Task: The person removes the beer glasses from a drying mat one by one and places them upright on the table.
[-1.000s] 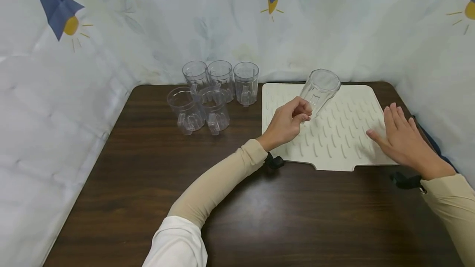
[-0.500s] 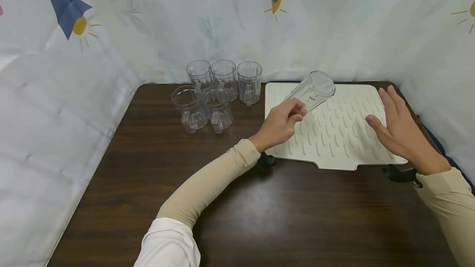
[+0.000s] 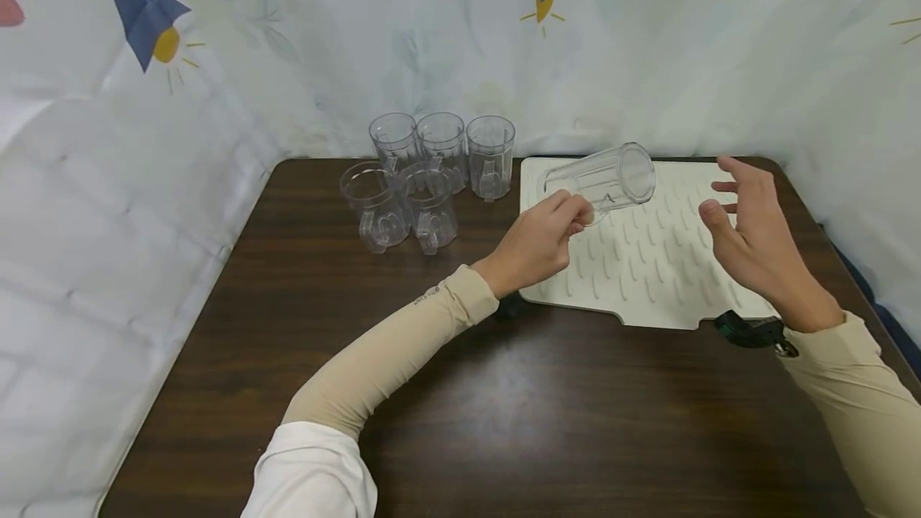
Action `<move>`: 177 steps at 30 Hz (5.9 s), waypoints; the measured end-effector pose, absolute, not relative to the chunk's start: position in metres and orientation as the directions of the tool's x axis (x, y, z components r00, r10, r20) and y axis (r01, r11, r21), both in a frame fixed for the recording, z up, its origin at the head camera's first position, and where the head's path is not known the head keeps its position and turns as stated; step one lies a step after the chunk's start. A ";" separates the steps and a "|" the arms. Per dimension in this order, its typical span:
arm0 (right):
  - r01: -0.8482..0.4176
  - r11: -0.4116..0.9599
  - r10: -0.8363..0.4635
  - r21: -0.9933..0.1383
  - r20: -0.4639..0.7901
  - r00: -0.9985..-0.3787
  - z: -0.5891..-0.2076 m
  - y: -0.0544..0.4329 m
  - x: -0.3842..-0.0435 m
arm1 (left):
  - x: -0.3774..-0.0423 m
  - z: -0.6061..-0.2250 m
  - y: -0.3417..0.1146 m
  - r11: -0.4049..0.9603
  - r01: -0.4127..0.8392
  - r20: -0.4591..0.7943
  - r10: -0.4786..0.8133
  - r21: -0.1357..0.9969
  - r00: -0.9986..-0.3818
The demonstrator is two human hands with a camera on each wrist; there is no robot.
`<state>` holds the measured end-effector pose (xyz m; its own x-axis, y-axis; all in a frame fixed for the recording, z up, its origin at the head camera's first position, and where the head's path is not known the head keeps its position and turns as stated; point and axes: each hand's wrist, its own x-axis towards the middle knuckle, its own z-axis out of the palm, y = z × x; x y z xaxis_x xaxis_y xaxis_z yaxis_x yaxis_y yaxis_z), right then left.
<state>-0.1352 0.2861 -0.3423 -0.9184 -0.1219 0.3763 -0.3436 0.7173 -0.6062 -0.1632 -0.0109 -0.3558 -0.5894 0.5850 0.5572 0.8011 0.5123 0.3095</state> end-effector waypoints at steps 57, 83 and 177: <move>-0.349 0.322 -0.125 -0.880 0.326 -0.937 -0.383 0.207 -0.153 | -0.146 -0.353 -0.022 0.626 0.743 0.502 0.734 -0.239 -0.457; -0.296 0.309 -0.141 -0.904 0.264 -0.954 -0.384 0.196 -0.159 | -0.139 -0.357 -0.020 0.618 0.746 0.436 0.759 -0.249 -0.483; -0.234 -0.047 0.012 -0.971 0.233 -0.972 -0.380 0.181 -0.151 | -0.126 -0.399 -0.025 -0.688 -0.064 0.163 0.260 0.723 -0.952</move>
